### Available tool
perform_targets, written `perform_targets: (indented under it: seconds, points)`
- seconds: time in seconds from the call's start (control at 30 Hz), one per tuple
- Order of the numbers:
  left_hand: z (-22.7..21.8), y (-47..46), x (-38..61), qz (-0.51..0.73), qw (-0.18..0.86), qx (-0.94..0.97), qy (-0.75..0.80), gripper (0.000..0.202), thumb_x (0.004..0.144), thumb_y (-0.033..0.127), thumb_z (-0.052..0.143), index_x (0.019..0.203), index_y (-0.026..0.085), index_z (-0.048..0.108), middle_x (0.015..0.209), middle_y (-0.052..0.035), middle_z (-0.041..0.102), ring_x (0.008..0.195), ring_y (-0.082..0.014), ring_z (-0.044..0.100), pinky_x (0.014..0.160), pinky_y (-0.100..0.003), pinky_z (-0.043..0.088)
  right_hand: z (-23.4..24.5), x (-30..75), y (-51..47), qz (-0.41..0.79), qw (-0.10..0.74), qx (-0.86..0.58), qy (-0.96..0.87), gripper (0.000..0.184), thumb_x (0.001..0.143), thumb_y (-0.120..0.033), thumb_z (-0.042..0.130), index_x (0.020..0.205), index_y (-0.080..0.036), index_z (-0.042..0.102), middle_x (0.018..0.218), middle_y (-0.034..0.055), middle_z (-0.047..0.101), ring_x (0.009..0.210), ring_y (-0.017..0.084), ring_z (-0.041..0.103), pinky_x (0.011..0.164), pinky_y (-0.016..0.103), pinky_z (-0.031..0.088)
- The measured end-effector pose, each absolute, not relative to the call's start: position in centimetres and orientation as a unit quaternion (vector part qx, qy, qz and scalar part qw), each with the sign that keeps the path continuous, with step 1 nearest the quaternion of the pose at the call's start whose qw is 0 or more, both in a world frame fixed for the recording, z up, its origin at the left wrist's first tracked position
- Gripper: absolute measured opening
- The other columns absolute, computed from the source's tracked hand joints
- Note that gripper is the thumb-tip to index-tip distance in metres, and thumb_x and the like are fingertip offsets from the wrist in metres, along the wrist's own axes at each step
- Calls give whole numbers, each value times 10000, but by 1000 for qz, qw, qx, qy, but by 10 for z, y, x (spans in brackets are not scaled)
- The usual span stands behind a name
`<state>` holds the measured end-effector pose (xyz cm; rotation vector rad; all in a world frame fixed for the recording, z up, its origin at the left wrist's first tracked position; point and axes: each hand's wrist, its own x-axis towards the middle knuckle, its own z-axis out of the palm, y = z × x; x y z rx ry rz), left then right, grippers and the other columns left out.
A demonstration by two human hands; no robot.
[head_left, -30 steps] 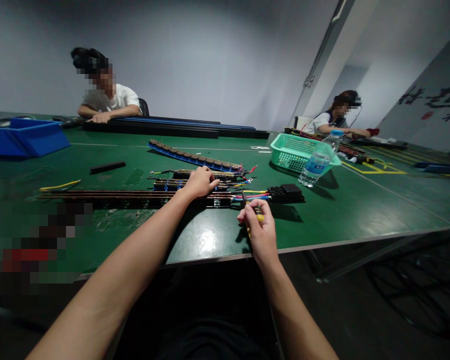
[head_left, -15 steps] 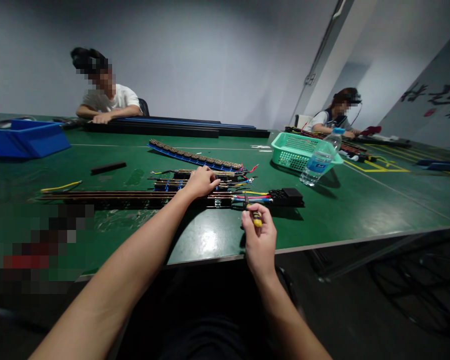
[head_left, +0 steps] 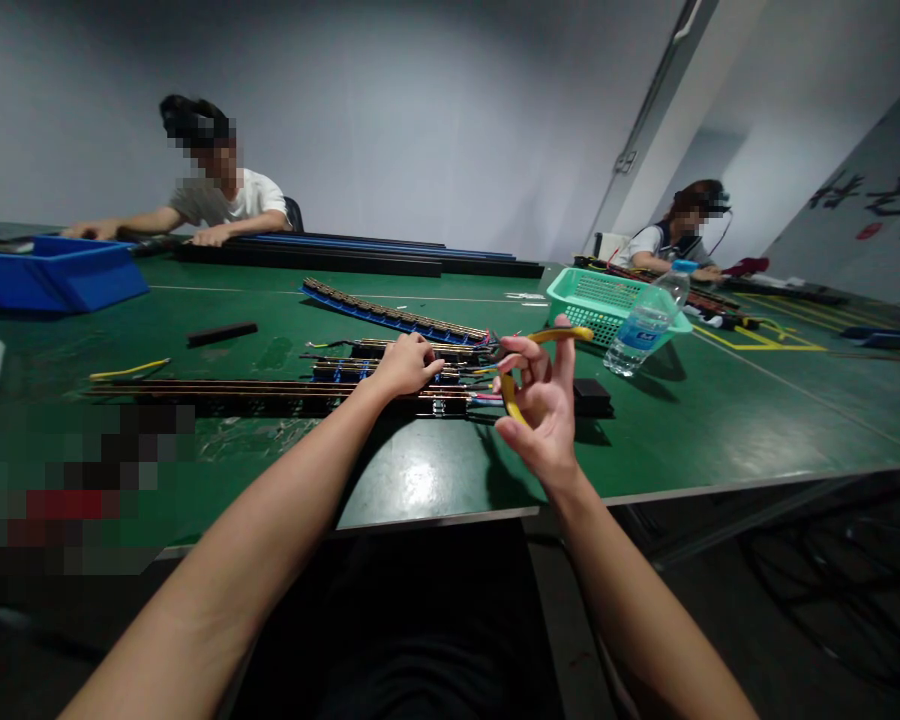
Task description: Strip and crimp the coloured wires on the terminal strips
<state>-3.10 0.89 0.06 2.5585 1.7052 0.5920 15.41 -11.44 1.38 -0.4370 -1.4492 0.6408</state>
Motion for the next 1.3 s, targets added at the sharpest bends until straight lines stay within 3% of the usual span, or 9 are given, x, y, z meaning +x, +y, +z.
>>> perform_targets:
  seconds: [0.2, 0.4, 0.5, 0.7, 0.97, 1.3]
  points:
    - [3, 4, -30, 183, -2, 815, 550, 341, 968, 451, 518, 952, 181, 725, 1163, -130, 628, 1155, -314, 549, 984, -449, 453, 13, 166, -64, 374, 646, -216, -629, 1003, 667, -466, 854, 1504, -404, 304, 1344, 69, 553, 1048, 221, 584, 756, 334, 548]
    - [2, 6, -30, 186, 0, 813, 551, 340, 961, 458, 524, 961, 186, 727, 1173, -122, 627, 1160, -309, 548, 991, -439, 449, 0, 160, -64, 295, 659, -230, -653, 944, 706, -325, 842, 1483, -383, 308, 1162, 49, 596, 874, 168, 590, 682, 291, 554]
    - [1, 6, -31, 185, 0, 814, 550, 346, 961, 462, 519, 982, 187, 728, 1185, -122, 628, 1157, -308, 549, 990, -440, 449, 4, 155, -74, 260, 680, -232, -645, 837, 757, -295, 799, 1459, -355, 347, 1073, 31, 605, 794, 140, 588, 692, 283, 553]
    - [0, 7, -32, 185, -6, 818, 544, 367, 960, 471, 508, 991, 180, 731, 1175, -130, 624, 1153, -310, 552, 988, -440, 451, 6, 160, -78, 268, 709, -259, -598, 557, 840, -289, 681, 1350, -287, 458, 994, 22, 578, 700, 113, 539, 486, 221, 443]
    - [-3, 11, -33, 185, -9, 821, 540, 353, 960, 467, 505, 983, 190, 723, 1162, -114, 631, 1136, -296, 553, 977, -419, 450, 6, 160, -73, 359, 719, -257, -537, 569, 733, -192, 614, 1273, -318, 487, 998, -11, 544, 521, 50, 422, 366, 194, 306]
    - [-2, 9, -32, 186, -7, 820, 542, 355, 959, 461, 503, 974, 185, 725, 1152, -127, 622, 1140, -299, 557, 987, -431, 451, 10, 160, -74, 436, 705, -238, -506, 579, 660, -157, 604, 1210, -307, 500, 954, -33, 566, 531, 63, 439, 367, 187, 318]
